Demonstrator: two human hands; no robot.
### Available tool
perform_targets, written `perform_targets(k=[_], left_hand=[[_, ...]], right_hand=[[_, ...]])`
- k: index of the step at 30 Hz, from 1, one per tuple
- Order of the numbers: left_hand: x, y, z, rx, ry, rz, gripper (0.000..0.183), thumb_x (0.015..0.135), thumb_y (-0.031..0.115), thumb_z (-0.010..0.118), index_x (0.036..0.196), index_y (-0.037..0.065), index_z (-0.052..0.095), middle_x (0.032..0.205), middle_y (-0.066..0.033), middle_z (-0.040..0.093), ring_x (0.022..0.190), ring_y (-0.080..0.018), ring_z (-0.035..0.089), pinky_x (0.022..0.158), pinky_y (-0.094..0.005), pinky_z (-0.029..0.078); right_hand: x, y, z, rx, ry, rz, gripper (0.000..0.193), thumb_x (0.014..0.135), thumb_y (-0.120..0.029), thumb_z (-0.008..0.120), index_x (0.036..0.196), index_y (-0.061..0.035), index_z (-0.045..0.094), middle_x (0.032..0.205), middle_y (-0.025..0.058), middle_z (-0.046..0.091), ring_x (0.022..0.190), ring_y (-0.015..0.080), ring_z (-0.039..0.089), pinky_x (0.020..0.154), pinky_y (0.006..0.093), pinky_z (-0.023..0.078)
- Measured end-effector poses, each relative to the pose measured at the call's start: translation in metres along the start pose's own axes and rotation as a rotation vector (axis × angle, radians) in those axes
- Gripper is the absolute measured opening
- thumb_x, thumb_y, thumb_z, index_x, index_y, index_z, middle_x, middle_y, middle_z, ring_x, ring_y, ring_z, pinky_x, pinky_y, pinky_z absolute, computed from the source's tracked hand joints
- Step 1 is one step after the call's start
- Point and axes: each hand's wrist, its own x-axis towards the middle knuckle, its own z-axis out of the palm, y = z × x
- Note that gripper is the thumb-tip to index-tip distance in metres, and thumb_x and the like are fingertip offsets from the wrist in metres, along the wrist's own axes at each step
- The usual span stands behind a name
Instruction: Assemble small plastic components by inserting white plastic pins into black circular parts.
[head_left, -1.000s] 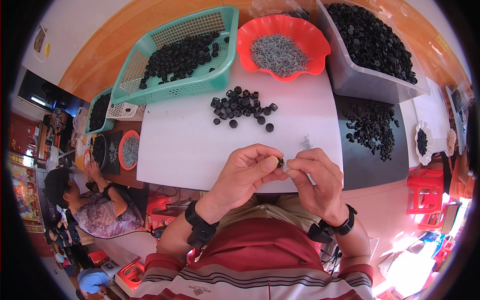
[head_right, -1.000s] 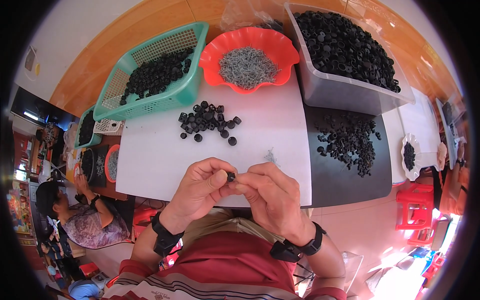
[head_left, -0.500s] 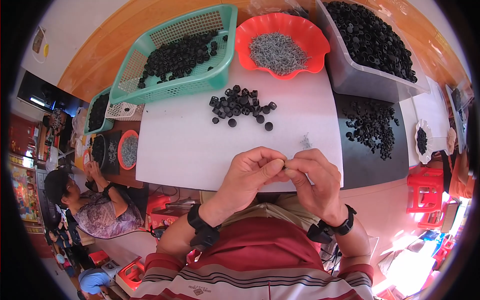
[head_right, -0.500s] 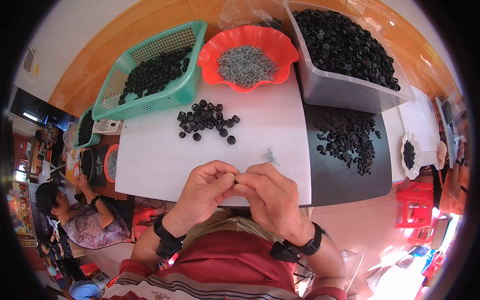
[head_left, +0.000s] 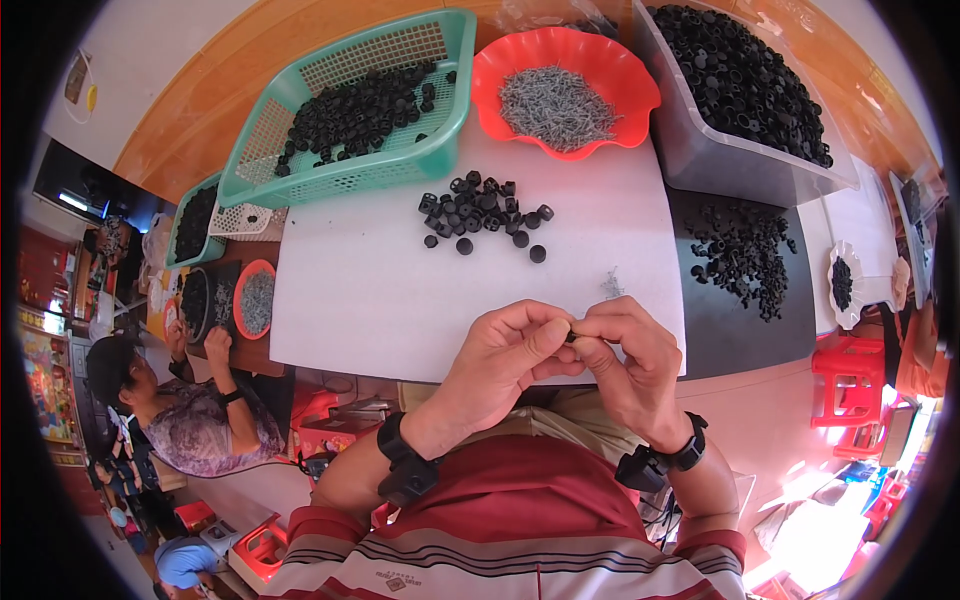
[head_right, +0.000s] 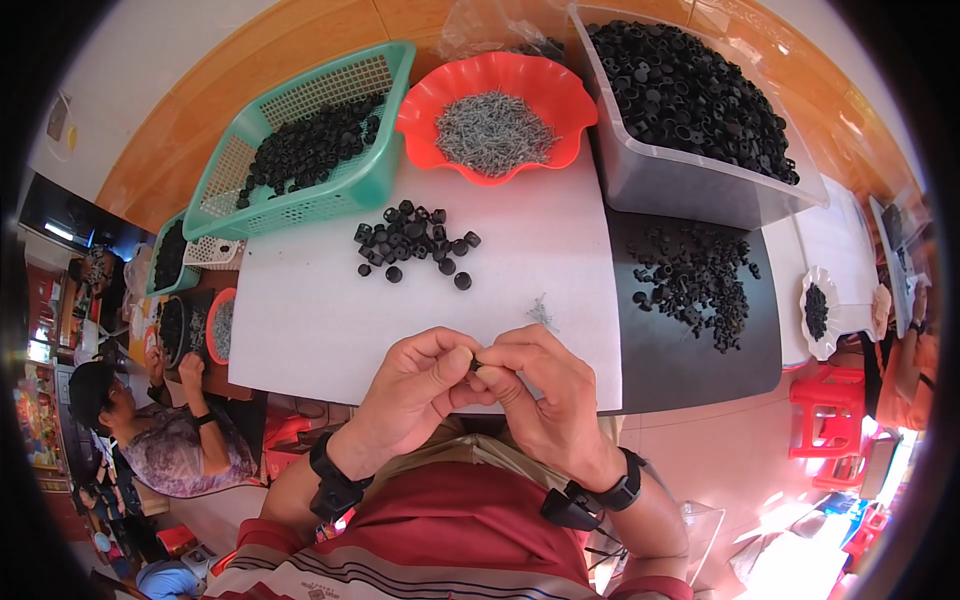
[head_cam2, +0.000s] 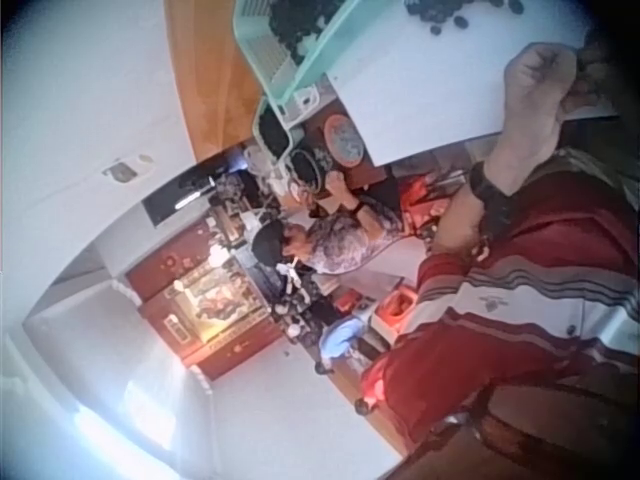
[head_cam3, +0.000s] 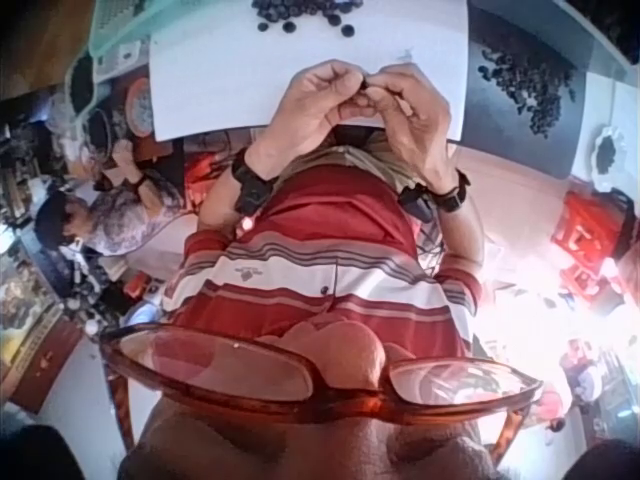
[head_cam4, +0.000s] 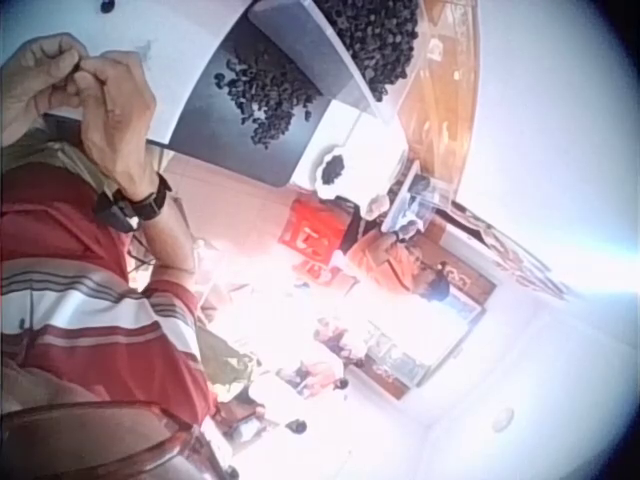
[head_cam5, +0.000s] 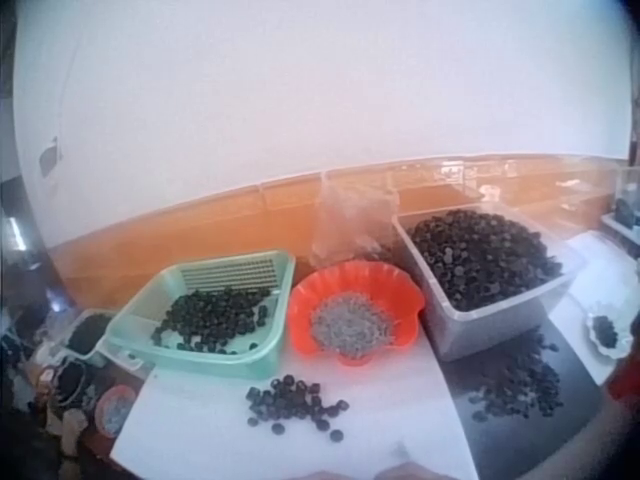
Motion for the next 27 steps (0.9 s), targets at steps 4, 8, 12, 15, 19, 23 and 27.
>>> perform_targets(k=[4,8,12,15,19,23,27], left_hand=[[-0.0007,0.0007,0.0012,0.070,0.018,0.023,0.023,0.105,0.021,0.063,0.116,0.001,0.065,0.104,-0.0094,0.072,0.095,-0.0169,0.073,0.092,-0.0373,0.064],[0.0001,0.0034,0.0041,0.155,0.029,0.057,0.022,0.105,0.020,0.063,0.117,0.001,0.066,0.107,-0.0106,0.073,0.096,-0.0172,0.073,0.093,-0.0374,0.063],[0.0004,0.0014,0.0016,0.159,0.018,0.050,0.021,0.105,0.019,0.063,0.116,0.001,0.066,0.107,-0.0102,0.072,0.097,-0.0170,0.073,0.093,-0.0378,0.063],[-0.0005,0.0012,0.0026,0.130,0.012,0.065,0.018,0.106,0.018,0.062,0.113,0.002,0.066,0.106,-0.0092,0.071,0.098,-0.0165,0.072,0.092,-0.0360,0.063],[0.0003,0.0028,0.0046,0.076,0.013,0.020,0.015,0.106,0.017,0.063,0.110,0.002,0.066,0.105,-0.0079,0.070,0.100,-0.0158,0.070,0.092,-0.0332,0.061],[0.0021,0.0030,0.0065,0.032,-0.009,0.012,0.015,0.106,0.017,0.063,0.110,0.003,0.065,0.106,-0.0075,0.069,0.100,-0.0151,0.069,0.093,-0.0325,0.060],[0.0038,0.0029,0.0048,0.022,-0.014,0.000,0.015,0.106,0.017,0.062,0.110,0.003,0.065,0.106,-0.0069,0.069,0.100,-0.0145,0.069,0.093,-0.0323,0.060]], right_hand=[[0.0006,-0.0001,-0.0012,0.003,-0.005,0.036,0.012,0.093,0.004,0.071,0.104,0.0004,0.071,0.094,0.0117,0.068,0.079,0.0198,0.067,0.070,0.0299,0.055],[0.0026,0.0009,-0.0019,-0.015,0.009,0.014,0.014,0.093,0.002,0.071,0.107,0.0005,0.072,0.094,0.0121,0.068,0.078,0.0207,0.066,0.069,0.0300,0.055],[0.0006,0.0027,-0.0016,-0.151,0.034,-0.096,0.023,0.091,0.000,0.075,0.114,-0.0004,0.072,0.097,0.0119,0.067,0.074,0.0206,0.066,0.065,0.0298,0.055],[0.0012,0.0011,-0.0044,-0.166,-0.008,-0.125,0.034,0.086,-0.002,0.080,0.119,-0.0015,0.071,0.099,0.0112,0.067,0.072,0.0192,0.066,0.061,0.0294,0.054],[-0.0011,0.0033,-0.0025,-0.203,0.004,-0.133,0.041,0.082,-0.002,0.083,0.121,-0.0019,0.071,0.100,0.0106,0.067,0.072,0.0178,0.067,0.060,0.0292,0.055],[-0.0004,0.0072,0.0000,-0.190,0.032,-0.162,0.041,0.081,0.000,0.083,0.121,-0.0015,0.070,0.101,0.0106,0.067,0.073,0.0179,0.068,0.061,0.0289,0.056],[0.0007,0.0072,-0.0011,-0.193,0.026,-0.159,0.042,0.082,0.000,0.083,0.122,-0.0016,0.069,0.103,0.0111,0.067,0.073,0.0187,0.068,0.061,0.0297,0.057]])
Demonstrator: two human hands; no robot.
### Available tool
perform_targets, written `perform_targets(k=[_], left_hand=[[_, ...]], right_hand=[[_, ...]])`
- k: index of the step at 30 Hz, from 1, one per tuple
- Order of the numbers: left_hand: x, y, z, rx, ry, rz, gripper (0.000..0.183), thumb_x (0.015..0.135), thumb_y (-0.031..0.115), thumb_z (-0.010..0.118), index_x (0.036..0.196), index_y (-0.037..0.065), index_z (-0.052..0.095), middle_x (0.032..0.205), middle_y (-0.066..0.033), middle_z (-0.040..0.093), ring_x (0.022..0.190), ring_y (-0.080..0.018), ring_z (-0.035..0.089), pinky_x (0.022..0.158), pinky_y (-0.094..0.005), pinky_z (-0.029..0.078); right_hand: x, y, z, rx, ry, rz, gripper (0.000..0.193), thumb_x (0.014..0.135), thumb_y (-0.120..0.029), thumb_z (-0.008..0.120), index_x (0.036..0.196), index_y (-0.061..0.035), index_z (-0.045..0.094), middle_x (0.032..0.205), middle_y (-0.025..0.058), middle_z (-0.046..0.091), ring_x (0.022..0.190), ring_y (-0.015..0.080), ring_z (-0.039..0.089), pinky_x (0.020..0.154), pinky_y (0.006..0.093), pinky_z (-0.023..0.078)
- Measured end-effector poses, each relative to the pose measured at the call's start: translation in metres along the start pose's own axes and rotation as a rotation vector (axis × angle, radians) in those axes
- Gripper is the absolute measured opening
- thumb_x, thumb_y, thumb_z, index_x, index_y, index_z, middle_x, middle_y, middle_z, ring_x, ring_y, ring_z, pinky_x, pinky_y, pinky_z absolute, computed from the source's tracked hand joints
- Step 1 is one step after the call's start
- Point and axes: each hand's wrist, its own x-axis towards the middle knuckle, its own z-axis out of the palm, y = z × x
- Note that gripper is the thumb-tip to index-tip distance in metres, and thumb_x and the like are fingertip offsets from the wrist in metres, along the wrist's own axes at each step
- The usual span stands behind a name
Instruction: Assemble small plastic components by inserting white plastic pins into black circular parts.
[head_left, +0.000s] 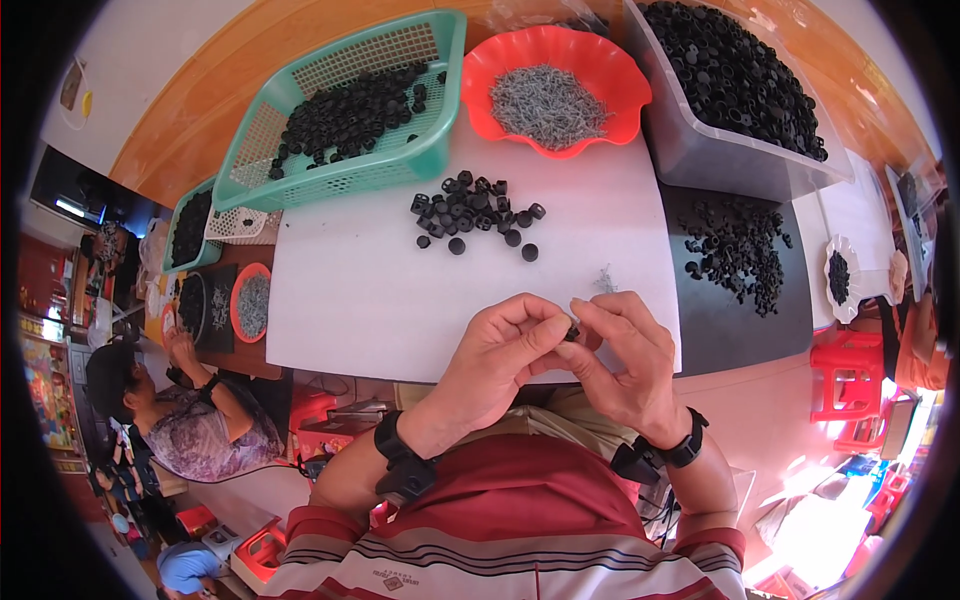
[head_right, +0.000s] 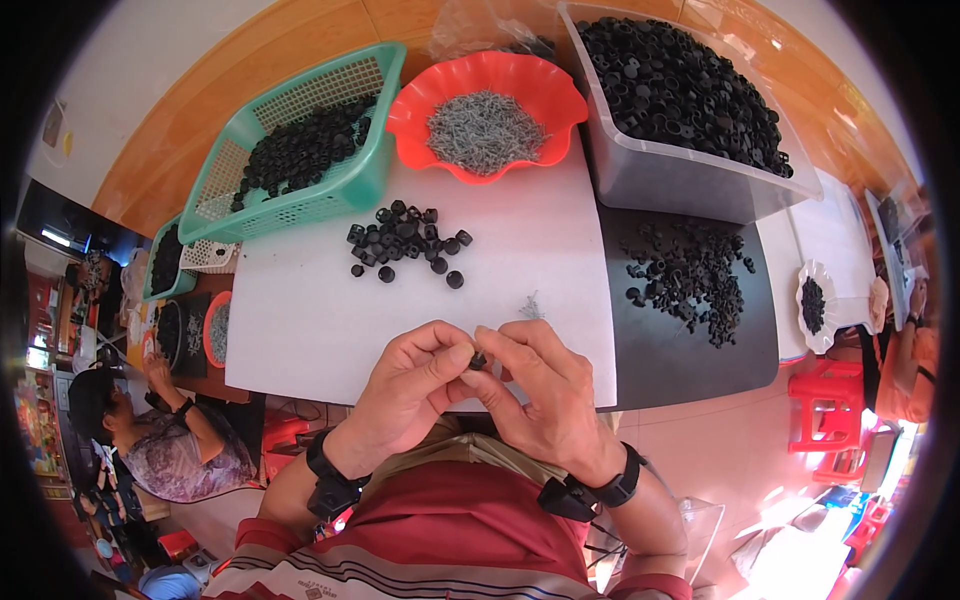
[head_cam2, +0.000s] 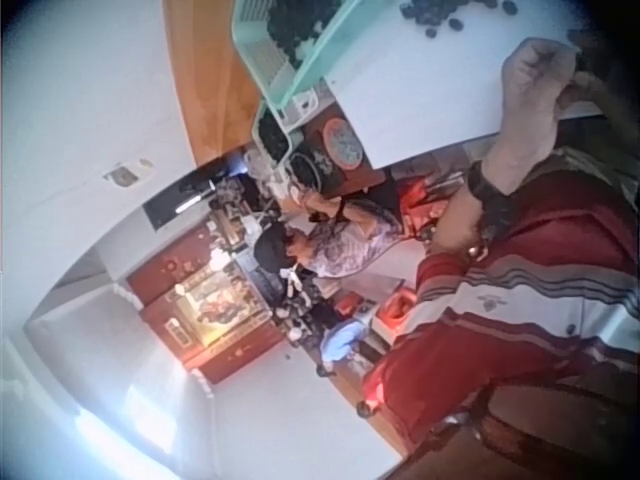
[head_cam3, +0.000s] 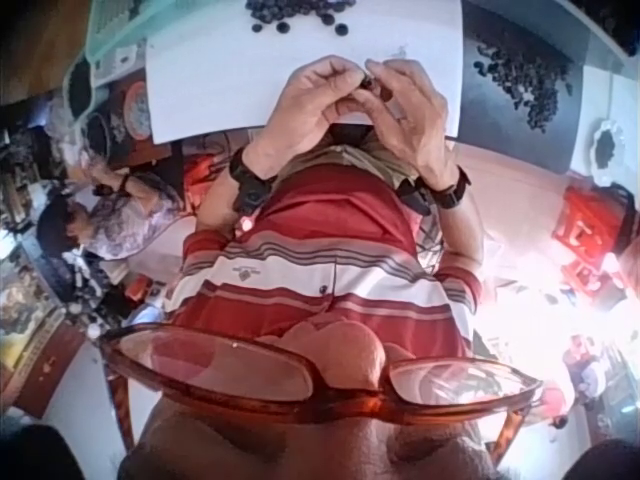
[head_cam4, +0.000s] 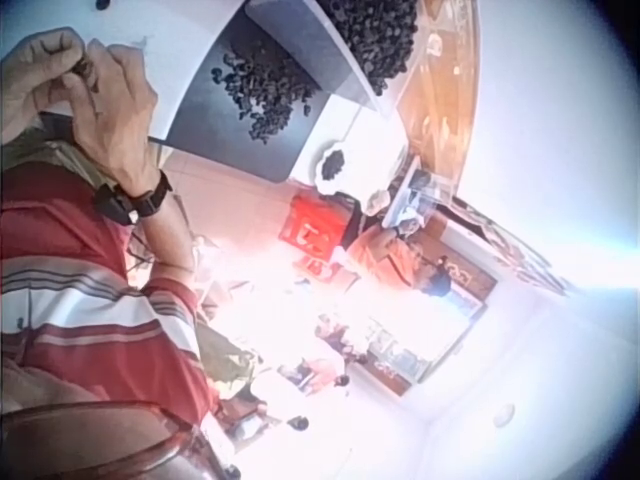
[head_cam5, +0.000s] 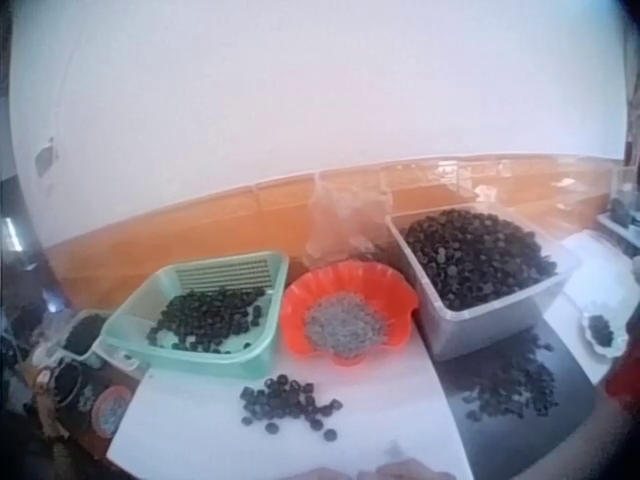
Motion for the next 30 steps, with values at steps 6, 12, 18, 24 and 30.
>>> perform_targets(k=[6,12,18,24,30], left_hand=[[0.0010,-0.0009,0.0000,-0.032,-0.018,-0.028,0.015,0.106,0.017,0.061,0.112,0.003,0.064,0.107,-0.0059,0.068,0.101,-0.0141,0.069,0.093,-0.0327,0.060],[0.0025,0.0005,0.0036,-0.069,-0.004,-0.044,0.019,0.107,0.016,0.060,0.122,0.004,0.060,0.112,-0.0069,0.068,0.103,-0.0148,0.070,0.093,-0.0331,0.061],[0.0018,-0.0007,0.0022,-0.106,-0.024,-0.034,0.021,0.107,0.015,0.059,0.125,0.005,0.059,0.115,-0.0070,0.069,0.105,-0.0172,0.071,0.093,-0.0348,0.061],[0.0013,-0.0002,0.0057,-0.059,0.033,-0.047,0.024,0.106,0.015,0.060,0.127,0.004,0.064,0.116,-0.0090,0.070,0.108,-0.0195,0.071,0.094,-0.0365,0.061],[0.0021,-0.0024,0.0052,-0.075,-0.002,-0.019,0.022,0.106,0.014,0.061,0.125,0.004,0.064,0.115,-0.0093,0.070,0.107,-0.0193,0.071,0.093,-0.0355,0.061]], right_hand=[[-0.0009,-0.0009,-0.0045,-0.028,-0.057,0.050,0.039,0.087,-0.004,0.080,0.125,0.0004,0.067,0.104,0.0129,0.066,0.074,0.0212,0.069,0.063,0.0320,0.058],[-0.0014,0.0004,-0.0061,0.022,-0.075,0.080,0.036,0.093,-0.007,0.075,0.127,0.0025,0.066,0.105,0.0152,0.066,0.075,0.0248,0.069,0.066,0.0344,0.058],[-0.0006,-0.0006,-0.0064,0.023,-0.082,0.107,0.037,0.093,-0.008,0.076,0.127,0.0022,0.066,0.107,0.0154,0.065,0.076,0.0246,0.069,0.065,0.0338,0.057],[-0.0006,-0.0028,-0.0047,0.039,-0.010,0.106,0.036,0.090,-0.004,0.078,0.125,-0.0014,0.068,0.104,0.0139,0.065,0.073,0.0192,0.068,0.062,0.0310,0.055],[-0.0039,-0.0001,-0.0017,0.030,0.045,0.059,0.028,0.086,-0.001,0.080,0.113,-0.0015,0.074,0.098,0.0116,0.064,0.070,0.0173,0.065,0.061,0.0290,0.053]])
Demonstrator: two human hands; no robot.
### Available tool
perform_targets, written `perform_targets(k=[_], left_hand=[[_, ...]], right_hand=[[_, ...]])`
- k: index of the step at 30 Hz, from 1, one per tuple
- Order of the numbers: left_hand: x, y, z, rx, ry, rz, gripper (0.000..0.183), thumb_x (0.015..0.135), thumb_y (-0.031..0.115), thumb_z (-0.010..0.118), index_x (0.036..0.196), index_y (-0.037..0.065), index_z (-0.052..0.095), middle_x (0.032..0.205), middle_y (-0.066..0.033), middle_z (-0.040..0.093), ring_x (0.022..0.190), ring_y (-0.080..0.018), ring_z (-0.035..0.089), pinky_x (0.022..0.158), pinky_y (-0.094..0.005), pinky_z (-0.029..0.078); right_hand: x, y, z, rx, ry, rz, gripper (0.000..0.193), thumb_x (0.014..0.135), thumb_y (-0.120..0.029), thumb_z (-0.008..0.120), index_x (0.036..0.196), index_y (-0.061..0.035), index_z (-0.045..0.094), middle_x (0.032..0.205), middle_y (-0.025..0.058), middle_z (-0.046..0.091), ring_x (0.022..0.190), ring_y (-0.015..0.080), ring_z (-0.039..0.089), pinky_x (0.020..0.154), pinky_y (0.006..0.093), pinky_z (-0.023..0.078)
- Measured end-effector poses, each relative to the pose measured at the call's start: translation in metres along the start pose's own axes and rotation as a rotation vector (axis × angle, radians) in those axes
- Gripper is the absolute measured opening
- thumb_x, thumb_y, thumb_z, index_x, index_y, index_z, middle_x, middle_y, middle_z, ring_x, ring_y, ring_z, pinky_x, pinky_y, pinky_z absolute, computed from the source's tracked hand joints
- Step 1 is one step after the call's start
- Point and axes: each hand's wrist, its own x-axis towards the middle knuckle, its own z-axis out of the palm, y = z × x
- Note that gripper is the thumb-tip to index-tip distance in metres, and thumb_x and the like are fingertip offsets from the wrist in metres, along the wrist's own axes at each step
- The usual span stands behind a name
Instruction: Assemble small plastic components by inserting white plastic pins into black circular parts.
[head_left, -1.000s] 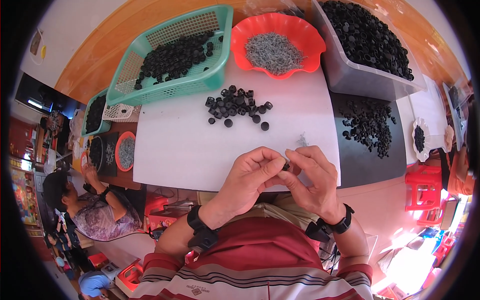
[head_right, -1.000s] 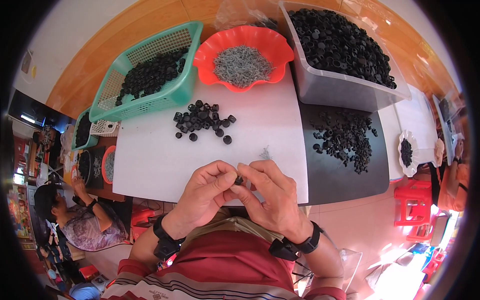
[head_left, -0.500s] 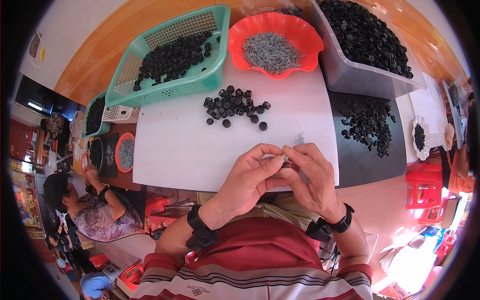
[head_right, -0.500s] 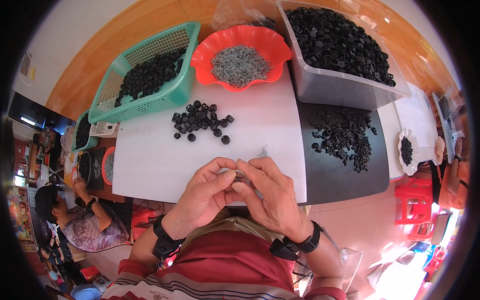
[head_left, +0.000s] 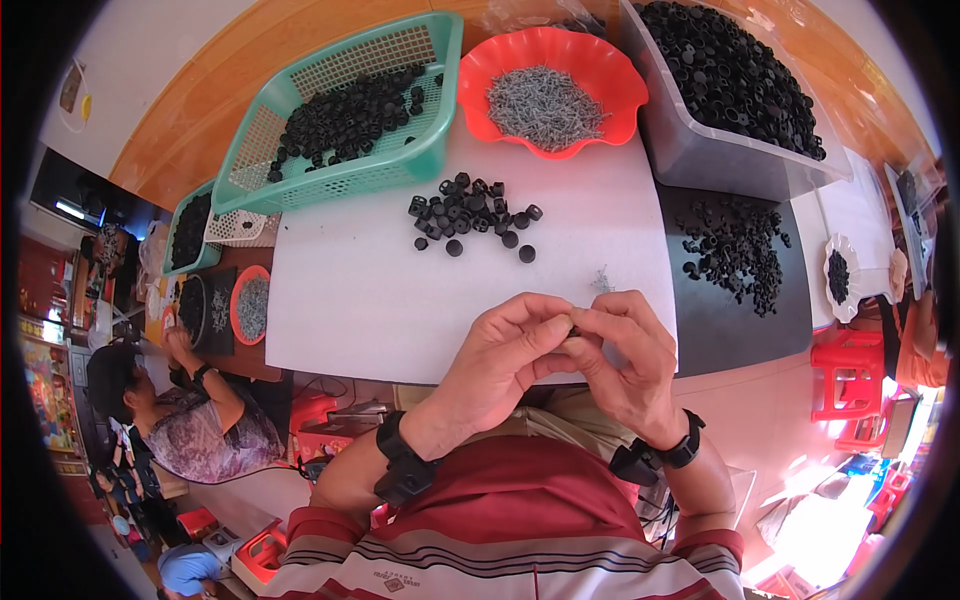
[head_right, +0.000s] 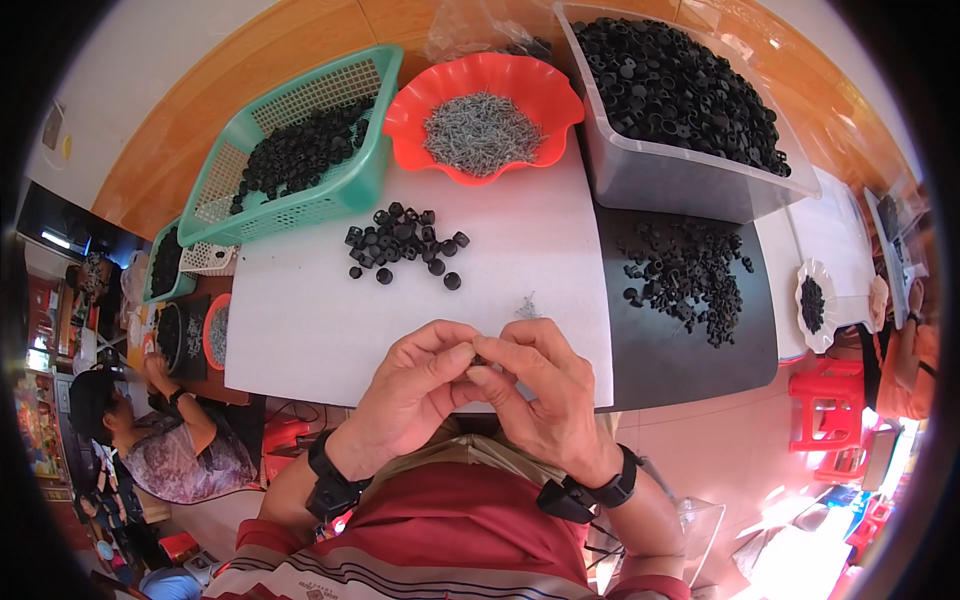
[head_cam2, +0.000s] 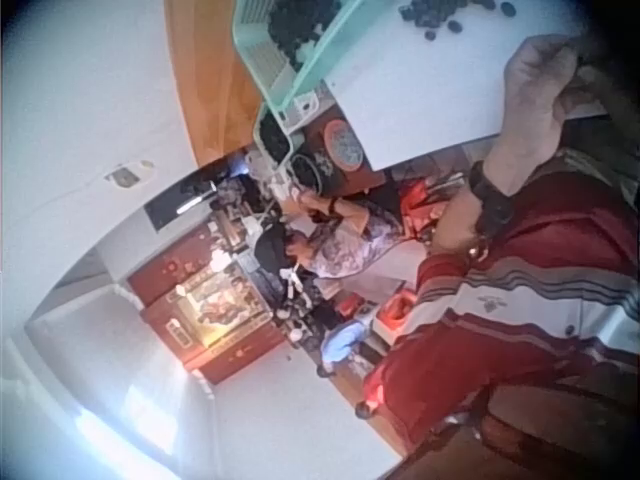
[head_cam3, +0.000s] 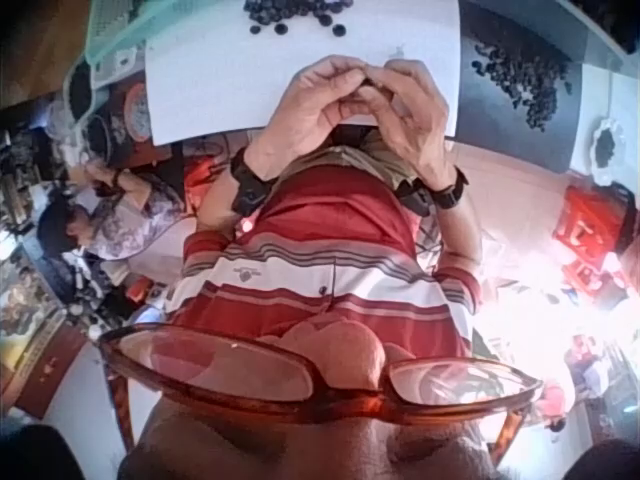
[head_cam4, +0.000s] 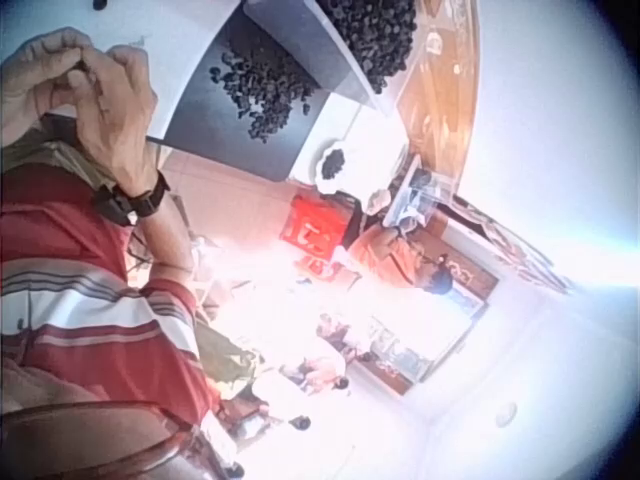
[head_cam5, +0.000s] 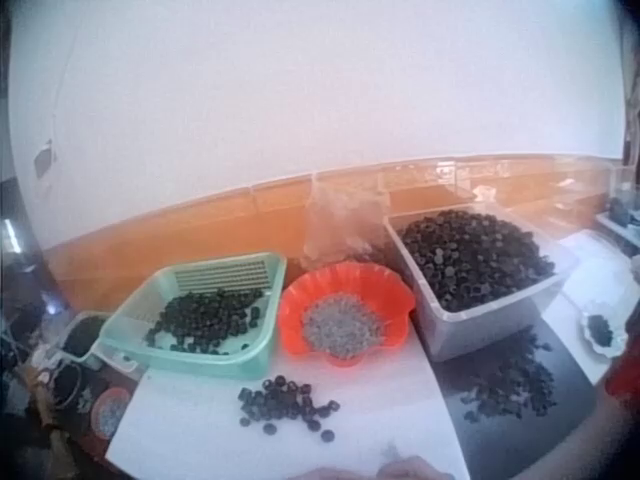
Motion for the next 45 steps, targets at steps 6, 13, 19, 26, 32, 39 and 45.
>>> perform_targets(k=[6,13,19,26,32,39,45], left_hand=[[0.001,-0.003,-0.001,-0.020,-0.004,0.031,0.012,0.104,0.012,0.063,0.115,0.006,0.062,0.109,-0.0069,0.070,0.100,-0.0163,0.071,0.090,-0.0333,0.062],[0.001,-0.011,0.000,-0.033,0.036,0.060,0.012,0.102,0.013,0.067,0.111,0.008,0.062,0.104,-0.0055,0.071,0.096,-0.0141,0.071,0.085,-0.0310,0.062],[0.000,-0.009,0.002,-0.002,0.057,0.065,0.013,0.102,0.013,0.067,0.113,0.006,0.062,0.103,-0.0062,0.071,0.095,-0.0146,0.071,0.085,-0.0307,0.062],[-0.002,-0.008,0.005,0.110,0.100,0.070,0.015,0.103,0.014,0.066,0.114,0.003,0.061,0.106,-0.0095,0.072,0.095,-0.0163,0.072,0.085,-0.0313,0.062],[-0.002,-0.003,0.012,0.522,0.176,0.243,0.023,0.103,0.016,0.067,0.119,0.000,0.064,0.108,-0.0087,0.073,0.093,-0.0164,0.071,0.080,-0.0333,0.060],[0.030,0.018,-0.015,1.756,0.333,0.991,0.027,0.089,0.011,0.078,0.113,0.001,0.070,0.103,-0.0104,0.069,0.089,-0.0244,0.069,0.071,-0.0344,0.056],[0.039,0.024,-0.012,1.989,0.415,0.772,0.028,0.085,0.010,0.078,0.111,0.003,0.072,0.100,-0.0083,0.060,0.089,-0.0276,0.064,0.068,-0.0401,0.054]], right_hand=[[0.000,0.002,0.000,-0.022,0.059,-0.067,0.029,0.083,0.003,0.081,0.111,-0.0024,0.074,0.094,0.0107,0.063,0.070,0.0178,0.064,0.059,0.0285,0.051],[-0.002,0.005,0.000,-0.034,0.069,-0.143,0.032,0.081,0.002,0.083,0.111,-0.0028,0.074,0.094,0.0101,0.063,0.068,0.0175,0.062,0.056,0.0280,0.050],[-0.005,0.005,-0.001,-0.148,0.050,-0.181,0.035,0.079,0.002,0.083,0.112,-0.0027,0.072,0.094,0.0100,0.064,0.065,0.0205,0.063,0.054,0.0303,0.052],[-0.004,0.005,0.001,-0.406,0.027,-0.306,0.044,0.076,0.003,0.082,0.116,-0.0027,0.065,0.099,0.0108,0.060,0.071,0.0250,0.065,0.055,0.0355,0.054],[-0.004,0.006,-0.003,-0.417,0.033,-0.318,0.038,0.084,0.000,0.078,0.118,-0.0007,0.061,0.100,0.0141,0.059,0.072,0.0261,0.065,0.055,0.0364,0.054],[-0.004,0.011,-0.015,-0.302,0.080,-0.240,0.029,0.093,-0.002,0.073,0.118,0.0027,0.058,0.101,0.0175,0.060,0.064,0.0239,0.062,0.053,0.0340,0.052],[-0.003,0.007,-0.018,-0.251,0.091,-0.216,0.026,0.093,-0.002,0.073,0.115,0.0024,0.060,0.099,0.0166,0.059,0.064,0.0224,0.062,0.054,0.0325,0.051]])
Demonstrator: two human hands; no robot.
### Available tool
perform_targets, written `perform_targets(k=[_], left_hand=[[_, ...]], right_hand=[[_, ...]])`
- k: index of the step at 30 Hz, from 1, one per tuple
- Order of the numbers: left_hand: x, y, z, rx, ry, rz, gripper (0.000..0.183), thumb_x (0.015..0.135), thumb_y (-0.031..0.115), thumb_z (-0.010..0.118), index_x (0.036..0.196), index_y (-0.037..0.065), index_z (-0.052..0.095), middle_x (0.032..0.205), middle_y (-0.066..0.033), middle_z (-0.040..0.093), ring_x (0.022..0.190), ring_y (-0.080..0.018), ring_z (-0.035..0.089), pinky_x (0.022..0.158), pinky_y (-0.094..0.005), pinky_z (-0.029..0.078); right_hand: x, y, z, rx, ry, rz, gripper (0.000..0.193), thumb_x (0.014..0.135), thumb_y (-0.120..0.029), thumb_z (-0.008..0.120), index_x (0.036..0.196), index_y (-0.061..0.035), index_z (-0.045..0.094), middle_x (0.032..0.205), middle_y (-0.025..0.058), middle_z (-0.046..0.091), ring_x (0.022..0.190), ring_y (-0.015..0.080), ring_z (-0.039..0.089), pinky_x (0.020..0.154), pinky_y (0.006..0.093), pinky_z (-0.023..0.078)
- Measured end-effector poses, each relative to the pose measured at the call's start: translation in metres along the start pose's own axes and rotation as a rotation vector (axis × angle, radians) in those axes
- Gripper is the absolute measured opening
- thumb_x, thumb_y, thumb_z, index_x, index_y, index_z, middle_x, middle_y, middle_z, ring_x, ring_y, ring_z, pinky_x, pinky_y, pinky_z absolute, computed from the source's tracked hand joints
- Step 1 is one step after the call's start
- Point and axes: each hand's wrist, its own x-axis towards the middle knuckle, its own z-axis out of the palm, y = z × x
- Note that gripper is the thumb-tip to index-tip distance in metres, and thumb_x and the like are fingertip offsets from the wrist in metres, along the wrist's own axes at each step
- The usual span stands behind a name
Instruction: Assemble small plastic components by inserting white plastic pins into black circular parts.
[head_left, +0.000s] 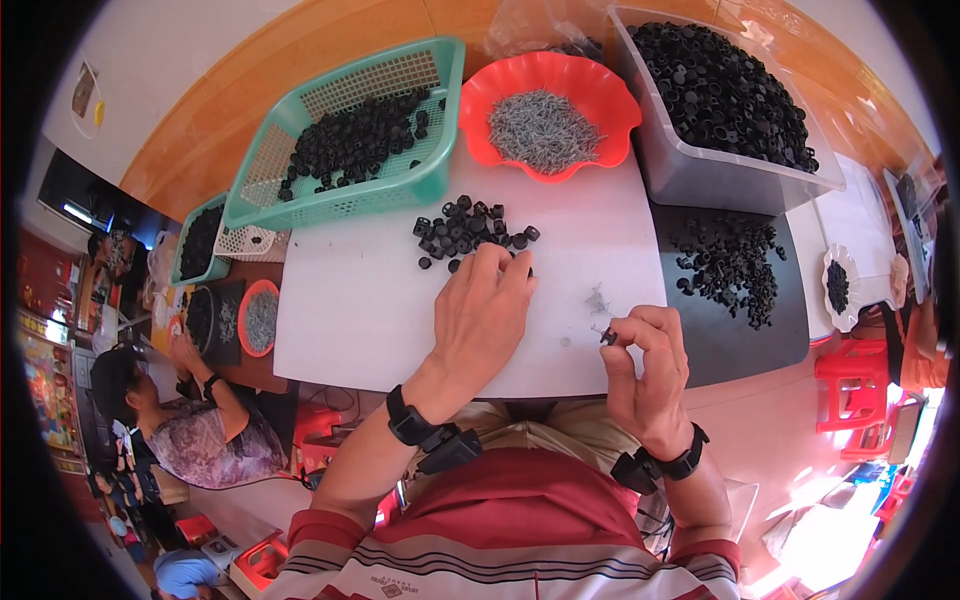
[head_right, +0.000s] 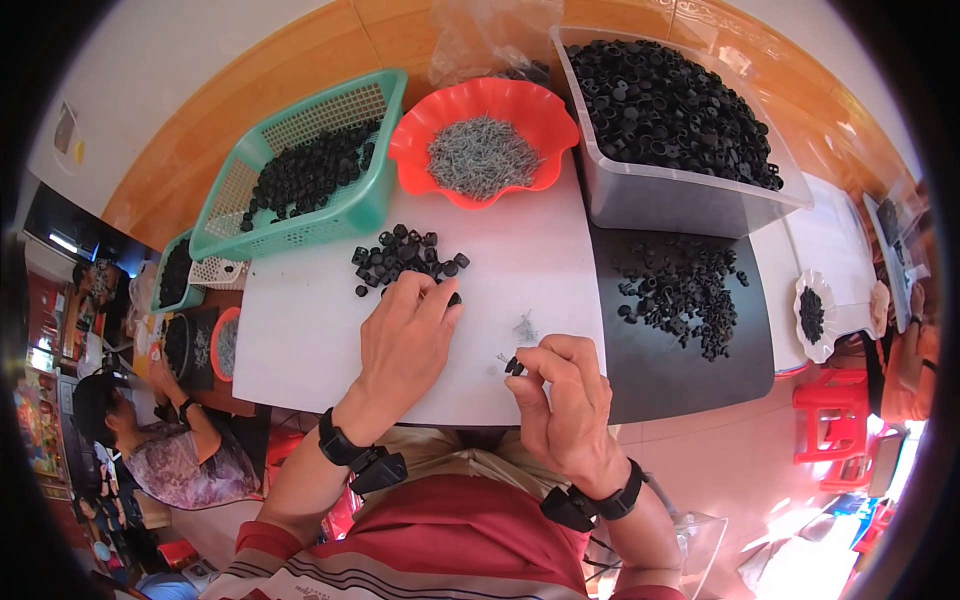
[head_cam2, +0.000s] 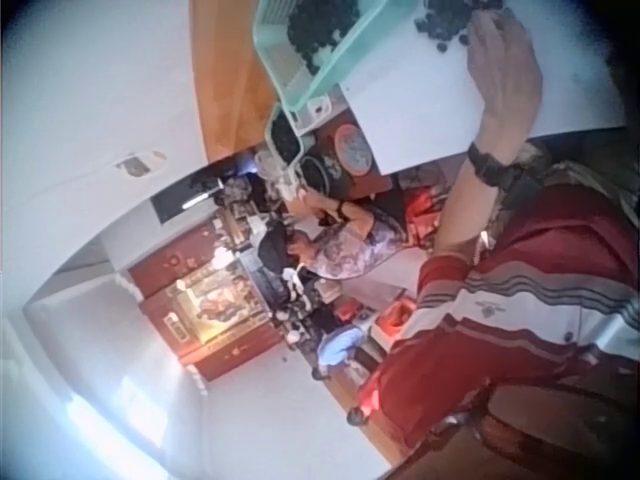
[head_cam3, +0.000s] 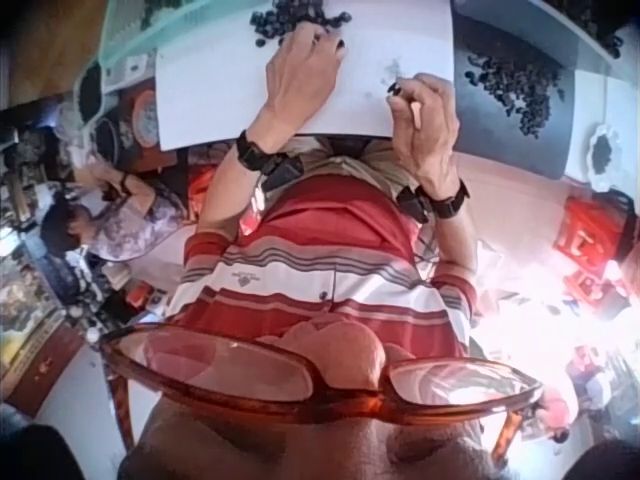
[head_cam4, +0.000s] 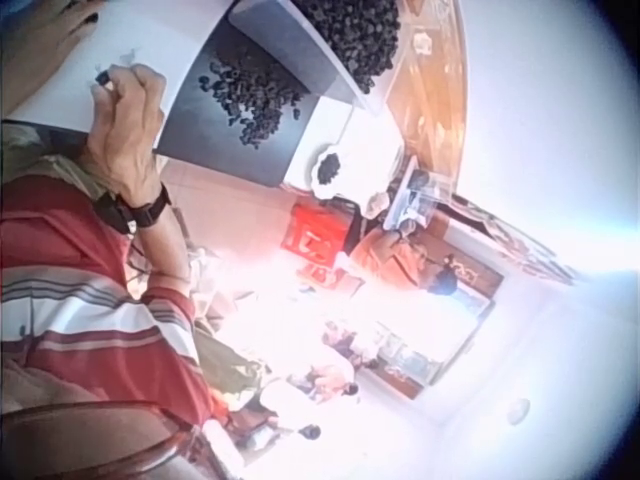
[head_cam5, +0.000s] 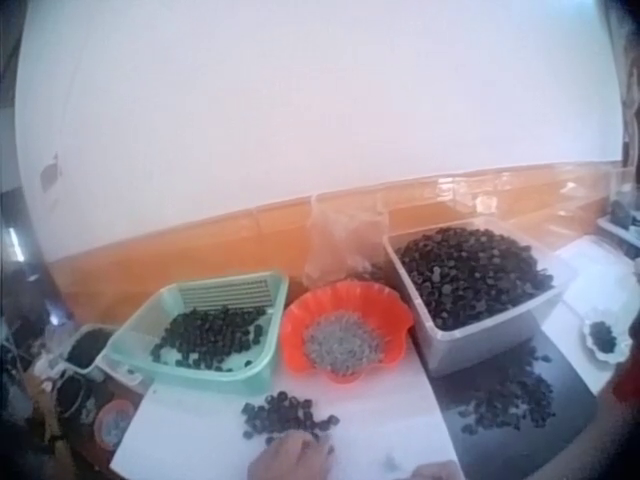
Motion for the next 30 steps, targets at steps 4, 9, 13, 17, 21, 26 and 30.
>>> perform_targets(k=[4,9,13,17,21,26,30], left_hand=[[0.001,-0.003,0.004,0.048,-0.028,0.021,0.025,0.085,0.012,0.078,0.108,0.004,0.072,0.099,-0.0082,0.059,0.087,-0.0277,0.064,0.069,-0.0404,0.054],[-0.003,-0.002,-0.001,-0.044,-0.081,0.010,0.024,0.085,0.013,0.079,0.105,0.003,0.071,0.104,-0.0091,0.063,0.091,-0.0281,0.066,0.071,-0.0396,0.056],[-0.010,-0.002,0.001,-0.236,0.047,0.071,0.024,0.083,0.006,0.081,0.105,0.002,0.071,0.103,-0.0125,0.071,0.085,-0.0239,0.071,0.074,-0.0328,0.058],[-0.012,0.001,-0.005,-0.545,-0.042,-0.154,0.023,0.085,-0.001,0.080,0.106,0.001,0.070,0.095,-0.0104,0.074,0.078,-0.0141,0.071,0.075,-0.0255,0.057],[-0.012,0.000,-0.007,-0.781,-0.135,-0.337,0.021,0.088,-0.002,0.078,0.107,0.000,0.070,0.099,-0.0083,0.075,0.084,-0.0106,0.070,0.077,-0.0242,0.057],[-0.014,-0.001,-0.009,-1.189,-0.179,-0.481,0.015,0.096,0.008,0.074,0.108,0.000,0.070,0.106,-0.0092,0.075,0.091,-0.0120,0.071,0.081,-0.0275,0.059],[-0.015,0.002,-0.015,-1.428,-0.238,-0.628,0.016,0.101,0.011,0.069,0.112,0.000,0.068,0.111,-0.0102,0.074,0.095,-0.0137,0.072,0.088,-0.0301,0.060]], right_hand=[[-0.001,0.001,0.000,0.021,0.006,0.019,0.025,0.093,-0.002,0.073,0.114,0.0021,0.060,0.099,0.0162,0.059,0.064,0.0221,0.062,0.054,0.0325,0.051],[-0.002,0.002,-0.002,0.032,-0.002,0.053,0.024,0.093,-0.003,0.073,0.113,0.0015,0.061,0.099,0.0157,0.059,0.066,0.0224,0.062,0.056,0.0330,0.051],[-0.003,0.002,-0.001,0.048,0.001,0.067,0.024,0.094,-0.003,0.073,0.114,0.0011,0.061,0.099,0.0157,0.059,0.067,0.0226,0.062,0.058,0.0331,0.051],[-0.004,0.004,0.001,0.064,0.002,0.084,0.024,0.094,-0.004,0.072,0.115,0.0004,0.061,0.099,0.0155,0.060,0.068,0.0221,0.062,0.059,0.0329,0.051],[-0.003,0.003,0.001,0.067,-0.003,0.094,0.024,0.095,-0.005,0.072,0.115,0.0001,0.060,0.099,0.0152,0.060,0.068,0.0215,0.061,0.060,0.0329,0.051],[-0.002,0.001,0.003,0.073,-0.004,0.095,0.024,0.095,-0.005,0.072,0.115,0.0001,0.060,0.099,0.0152,0.060,0.069,0.0216,0.061,0.060,0.0330,0.051],[-0.001,0.001,0.004,0.072,-0.017,0.084,0.025,0.094,-0.003,0.073,0.114,0.0003,0.060,0.099,0.0152,0.060,0.068,0.0218,0.061,0.059,0.0328,0.051]])
